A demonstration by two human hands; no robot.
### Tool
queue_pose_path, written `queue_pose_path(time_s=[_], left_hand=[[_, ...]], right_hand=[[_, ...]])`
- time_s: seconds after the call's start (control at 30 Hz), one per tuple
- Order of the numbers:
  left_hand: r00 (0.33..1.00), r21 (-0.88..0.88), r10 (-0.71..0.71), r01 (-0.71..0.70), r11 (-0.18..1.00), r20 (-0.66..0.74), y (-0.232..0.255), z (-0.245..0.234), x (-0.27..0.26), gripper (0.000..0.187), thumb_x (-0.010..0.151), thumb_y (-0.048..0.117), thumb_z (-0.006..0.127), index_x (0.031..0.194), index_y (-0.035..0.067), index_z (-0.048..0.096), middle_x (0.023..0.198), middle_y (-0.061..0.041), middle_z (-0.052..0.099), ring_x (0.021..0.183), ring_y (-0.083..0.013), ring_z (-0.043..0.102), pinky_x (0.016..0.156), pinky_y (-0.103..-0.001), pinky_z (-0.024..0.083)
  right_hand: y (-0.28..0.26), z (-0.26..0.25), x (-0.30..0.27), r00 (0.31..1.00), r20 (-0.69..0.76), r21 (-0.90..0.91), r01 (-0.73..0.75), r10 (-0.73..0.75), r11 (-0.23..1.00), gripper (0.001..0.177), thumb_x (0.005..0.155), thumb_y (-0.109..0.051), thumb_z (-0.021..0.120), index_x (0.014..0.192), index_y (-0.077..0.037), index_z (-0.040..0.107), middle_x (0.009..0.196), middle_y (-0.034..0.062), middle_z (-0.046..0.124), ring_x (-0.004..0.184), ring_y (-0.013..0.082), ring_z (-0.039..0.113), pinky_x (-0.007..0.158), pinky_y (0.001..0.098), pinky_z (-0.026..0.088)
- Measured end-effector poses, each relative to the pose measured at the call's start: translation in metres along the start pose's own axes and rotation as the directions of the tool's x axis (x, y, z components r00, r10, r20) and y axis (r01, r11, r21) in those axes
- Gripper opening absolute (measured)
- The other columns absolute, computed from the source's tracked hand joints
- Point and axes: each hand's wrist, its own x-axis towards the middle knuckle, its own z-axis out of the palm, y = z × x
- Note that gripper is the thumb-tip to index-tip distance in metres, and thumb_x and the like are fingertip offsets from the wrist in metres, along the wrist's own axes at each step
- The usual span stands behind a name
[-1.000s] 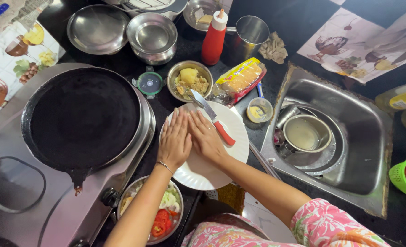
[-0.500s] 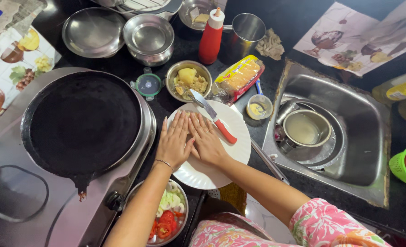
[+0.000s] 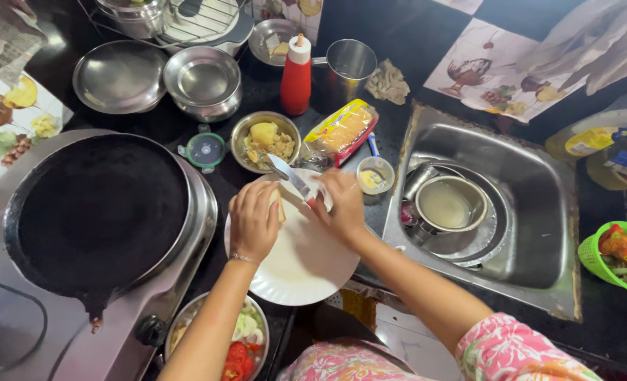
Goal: The person assembles sandwiches at a kitchen counter. They place cucumber and tomato slices on bread slices, spread a chutney or potato mixture onto the bread with a knife, stack the slices together, and squeeze ketchup from a red squeeze bottle onto the top slice.
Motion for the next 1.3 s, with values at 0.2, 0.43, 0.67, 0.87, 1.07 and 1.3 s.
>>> queue_pose_path(time_s=[0.2, 0.43, 0.67, 0.87, 1.07, 1.3], left_hand=[[0.993, 0.114, 0.114, -0.118, 0.987, 0.042, 0.026, 0.041, 0.063, 0.015, 0.090, 0.015, 0.066, 0.098, 0.008, 0.077, 0.108, -0.006, 0.069, 0.111, -0.0274, 0.058, 0.095, -0.046, 0.042], [0.967, 0.436, -0.016, -0.100, 0.895, 0.254, 0.026, 0.095, 0.092, 0.007, 0.081, 0.008, 0.068, 0.081, 0.011, 0.075, 0.094, -0.006, 0.069, 0.107, -0.0266, 0.058, 0.095, -0.043, 0.042], [0.992, 0.435, 0.066, -0.108, 0.894, 0.111, 0.031, 0.103, 0.116, 0.029, 0.070, 0.018, 0.075, 0.095, 0.009, 0.065, 0.092, -0.008, 0.064, 0.099, -0.0279, 0.057, 0.088, -0.044, 0.041], [0.996, 0.210, 0.046, -0.062, 0.976, 0.078, 0.029, 0.092, 0.127, 0.013, 0.084, 0.016, 0.073, 0.094, 0.013, 0.065, 0.094, -0.004, 0.065, 0.100, -0.0284, 0.058, 0.089, -0.048, 0.038], [0.999, 0.141, 0.021, -0.028, 0.990, 0.049, 0.031, 0.089, 0.121, 0.008, 0.089, 0.016, 0.070, 0.096, 0.013, 0.066, 0.095, -0.003, 0.066, 0.100, -0.0274, 0.059, 0.091, -0.048, 0.036], [0.998, 0.078, 0.048, -0.051, 0.996, 0.034, 0.029, 0.088, 0.116, 0.010, 0.090, 0.013, 0.068, 0.100, 0.014, 0.068, 0.095, -0.002, 0.067, 0.100, -0.0261, 0.060, 0.092, -0.047, 0.036]], right_hand=[[0.066, -0.021, 0.062, 0.983, -0.082, -0.171, -0.177, 0.165, 0.969, 0.047, 0.074, -0.014, 0.083, 0.118, -0.010, 0.068, 0.128, 0.0186, 0.058, 0.119, 0.0405, 0.051, 0.096, 0.0506, 0.042], [0.134, -0.018, 0.080, 0.985, 0.055, -0.032, -0.162, 0.164, 0.986, 0.051, 0.074, -0.014, 0.083, 0.123, -0.014, 0.069, 0.146, 0.0168, 0.056, 0.130, 0.0398, 0.054, 0.106, 0.0459, 0.047], [0.115, -0.027, 0.086, 0.991, -0.090, -0.140, -0.113, 0.101, 0.984, 0.041, 0.068, -0.008, 0.077, 0.109, -0.008, 0.070, 0.128, 0.0165, 0.059, 0.116, 0.0404, 0.058, 0.093, 0.0484, 0.047], [0.057, -0.024, 0.049, 0.950, 0.274, 0.065, -0.173, 0.149, 0.983, 0.035, 0.083, -0.019, 0.069, 0.117, -0.016, 0.071, 0.074, 0.0116, 0.072, 0.068, 0.0324, 0.070, 0.065, 0.0445, 0.054], [0.049, 0.001, 0.043, 0.899, 0.331, -0.074, -0.277, 0.286, 0.958, 0.066, 0.091, -0.022, 0.060, 0.152, -0.003, 0.041, 0.069, 0.0242, 0.067, 0.061, 0.0450, 0.066, 0.062, 0.0557, 0.051], [0.043, -0.004, 0.046, 0.955, 0.271, -0.112, -0.095, 0.123, 0.989, 0.041, 0.092, -0.019, 0.060, 0.132, -0.006, 0.060, 0.066, 0.0210, 0.068, 0.059, 0.0402, 0.067, 0.056, 0.0527, 0.052]])
